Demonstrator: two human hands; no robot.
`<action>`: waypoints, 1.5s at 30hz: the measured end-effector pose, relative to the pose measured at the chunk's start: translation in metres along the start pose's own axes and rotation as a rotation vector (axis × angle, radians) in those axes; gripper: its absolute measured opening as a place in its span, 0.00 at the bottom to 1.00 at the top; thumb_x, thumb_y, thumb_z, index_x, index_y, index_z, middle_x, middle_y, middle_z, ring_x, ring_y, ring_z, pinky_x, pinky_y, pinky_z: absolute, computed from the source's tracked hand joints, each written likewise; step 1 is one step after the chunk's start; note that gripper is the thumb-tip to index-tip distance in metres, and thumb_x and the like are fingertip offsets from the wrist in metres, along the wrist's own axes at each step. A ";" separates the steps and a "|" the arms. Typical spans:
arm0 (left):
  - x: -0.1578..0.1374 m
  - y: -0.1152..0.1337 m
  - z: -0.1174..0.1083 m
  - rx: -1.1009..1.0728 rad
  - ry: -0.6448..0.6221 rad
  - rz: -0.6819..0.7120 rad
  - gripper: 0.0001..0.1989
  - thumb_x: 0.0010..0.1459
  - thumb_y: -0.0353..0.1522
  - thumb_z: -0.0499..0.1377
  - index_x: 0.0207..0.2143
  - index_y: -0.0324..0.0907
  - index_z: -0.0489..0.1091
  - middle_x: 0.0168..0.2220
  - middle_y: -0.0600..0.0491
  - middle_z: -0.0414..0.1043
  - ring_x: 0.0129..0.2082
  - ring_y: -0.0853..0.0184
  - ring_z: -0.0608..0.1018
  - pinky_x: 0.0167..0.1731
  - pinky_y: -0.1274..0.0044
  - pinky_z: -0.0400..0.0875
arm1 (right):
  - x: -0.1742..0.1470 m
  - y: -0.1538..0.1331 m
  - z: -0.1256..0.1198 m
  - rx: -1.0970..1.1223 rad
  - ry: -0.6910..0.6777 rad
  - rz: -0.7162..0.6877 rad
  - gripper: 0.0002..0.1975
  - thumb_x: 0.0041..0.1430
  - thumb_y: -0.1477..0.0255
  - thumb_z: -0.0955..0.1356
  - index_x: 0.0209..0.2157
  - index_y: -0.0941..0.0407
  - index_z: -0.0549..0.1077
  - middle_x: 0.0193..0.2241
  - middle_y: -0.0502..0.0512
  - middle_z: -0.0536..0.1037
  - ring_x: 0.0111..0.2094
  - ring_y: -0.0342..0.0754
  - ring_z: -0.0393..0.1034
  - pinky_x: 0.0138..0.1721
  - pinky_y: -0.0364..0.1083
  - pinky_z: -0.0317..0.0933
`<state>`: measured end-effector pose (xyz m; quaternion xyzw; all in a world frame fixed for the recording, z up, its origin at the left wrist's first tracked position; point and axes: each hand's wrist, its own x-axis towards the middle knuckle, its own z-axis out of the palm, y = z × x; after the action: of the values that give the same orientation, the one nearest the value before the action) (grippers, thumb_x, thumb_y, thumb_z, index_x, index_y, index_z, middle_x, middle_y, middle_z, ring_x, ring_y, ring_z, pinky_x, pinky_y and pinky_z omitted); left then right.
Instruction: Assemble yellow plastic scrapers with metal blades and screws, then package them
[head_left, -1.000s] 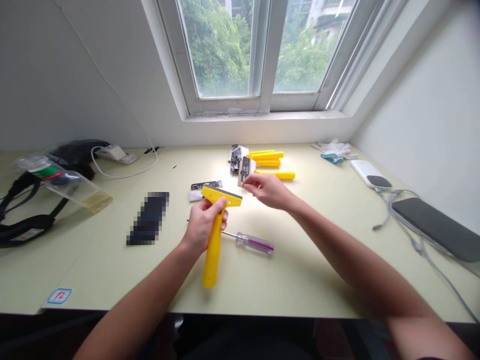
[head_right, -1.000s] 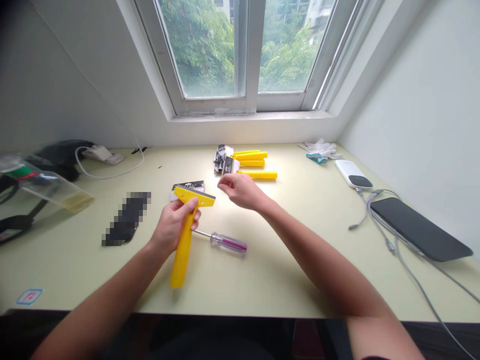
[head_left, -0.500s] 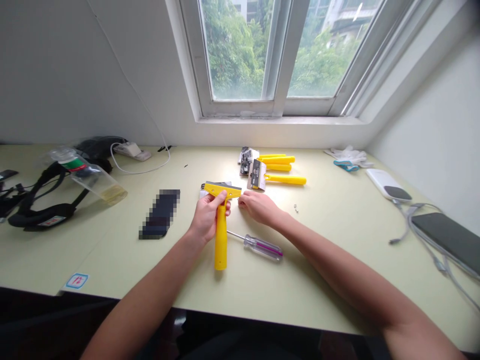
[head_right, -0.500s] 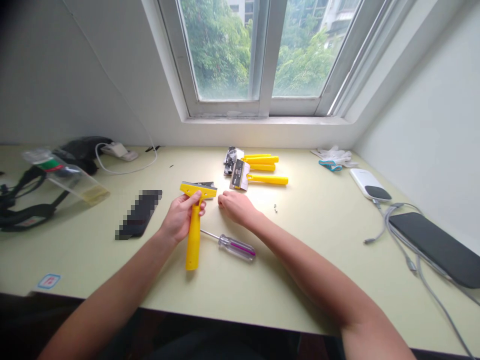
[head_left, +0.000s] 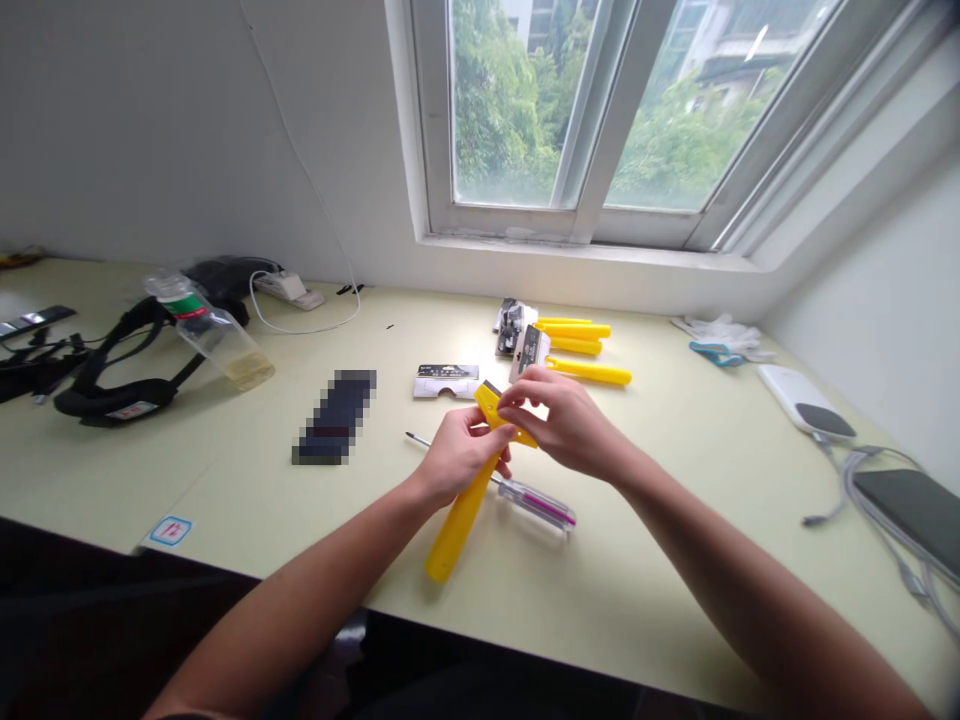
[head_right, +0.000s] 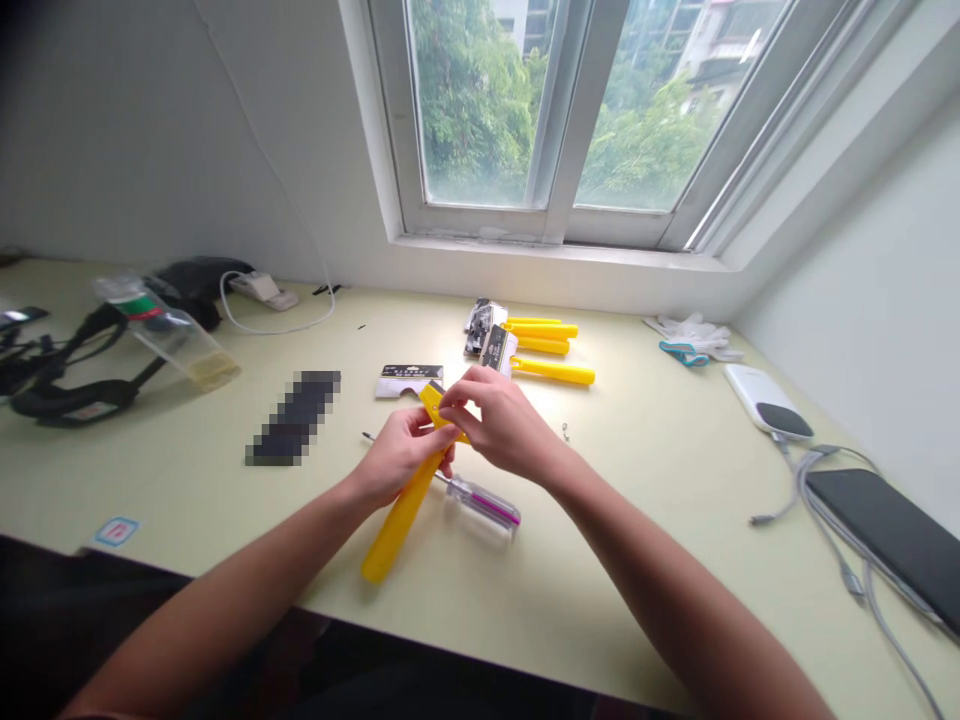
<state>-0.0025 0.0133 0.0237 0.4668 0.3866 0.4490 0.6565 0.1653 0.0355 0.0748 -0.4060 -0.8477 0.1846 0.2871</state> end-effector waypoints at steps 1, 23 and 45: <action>0.000 -0.001 0.000 0.015 -0.008 -0.001 0.17 0.50 0.39 0.67 0.33 0.36 0.69 0.23 0.53 0.70 0.20 0.69 0.75 0.24 0.75 0.74 | 0.000 -0.002 0.004 0.007 -0.013 0.002 0.07 0.61 0.70 0.67 0.32 0.55 0.76 0.34 0.54 0.73 0.35 0.43 0.67 0.35 0.42 0.60; -0.009 0.003 -0.003 0.598 0.076 0.309 0.23 0.55 0.36 0.65 0.54 0.46 0.69 0.42 0.46 0.72 0.34 0.63 0.78 0.36 0.71 0.77 | 0.009 0.019 0.004 0.326 -0.066 0.359 0.11 0.55 0.65 0.66 0.29 0.60 0.69 0.25 0.49 0.69 0.25 0.38 0.61 0.25 0.40 0.54; 0.002 0.000 -0.016 0.698 0.272 0.572 0.19 0.57 0.30 0.61 0.51 0.45 0.65 0.47 0.47 0.72 0.34 0.65 0.79 0.28 0.77 0.77 | -0.018 0.094 -0.088 -0.285 -0.521 0.564 0.09 0.54 0.73 0.68 0.38 0.58 0.77 0.37 0.57 0.78 0.33 0.46 0.73 0.34 0.43 0.63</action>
<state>-0.0162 0.0196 0.0190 0.6844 0.4529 0.5120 0.2535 0.2849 0.0847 0.0846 -0.5976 -0.7648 0.2335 -0.0584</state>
